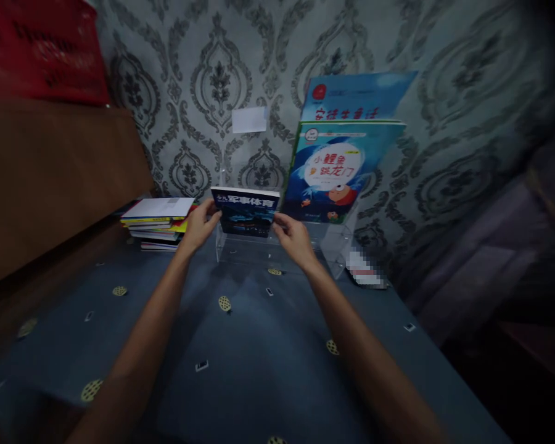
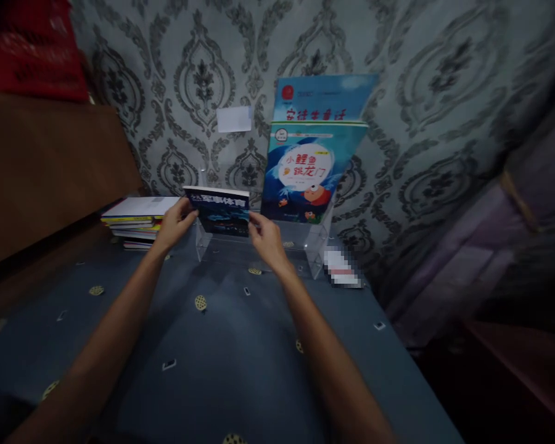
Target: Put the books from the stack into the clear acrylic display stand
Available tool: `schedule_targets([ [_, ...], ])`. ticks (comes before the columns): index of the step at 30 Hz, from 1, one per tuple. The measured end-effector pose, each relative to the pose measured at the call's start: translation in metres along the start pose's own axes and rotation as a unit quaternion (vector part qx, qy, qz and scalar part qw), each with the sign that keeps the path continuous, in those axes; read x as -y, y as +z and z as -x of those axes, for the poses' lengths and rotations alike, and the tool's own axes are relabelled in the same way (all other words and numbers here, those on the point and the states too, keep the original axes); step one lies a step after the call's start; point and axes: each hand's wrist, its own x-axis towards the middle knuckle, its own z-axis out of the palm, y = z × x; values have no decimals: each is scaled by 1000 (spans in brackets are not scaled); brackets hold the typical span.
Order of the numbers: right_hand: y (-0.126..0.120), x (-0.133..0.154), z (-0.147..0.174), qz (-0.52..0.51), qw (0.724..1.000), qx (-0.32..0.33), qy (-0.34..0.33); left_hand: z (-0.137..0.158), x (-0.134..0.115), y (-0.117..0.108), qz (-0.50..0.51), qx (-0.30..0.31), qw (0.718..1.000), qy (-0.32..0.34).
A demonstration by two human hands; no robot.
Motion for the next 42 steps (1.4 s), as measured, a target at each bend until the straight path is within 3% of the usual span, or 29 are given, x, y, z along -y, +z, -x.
schedule_targets([
  [7,-6,4,25,8,999,-43,20,7,31,-39,-208,-41,975,-69],
  [10,-9,15,45,47,996,-75,-5,4,50,-54,-366,13,923,-115],
  [13,-5,23,70,54,997,-32,-39,1,61,-55,-448,88,876,-152],
  [19,6,29,126,38,992,93,-80,1,58,-49,-473,103,860,-159],
  [25,4,31,158,25,979,189,-73,12,42,-64,-485,128,856,-125],
  [35,3,31,158,30,971,227,-65,76,22,-88,-514,175,838,-63],
  [42,4,28,159,36,968,238,-76,139,11,-86,-512,321,792,-87],
])
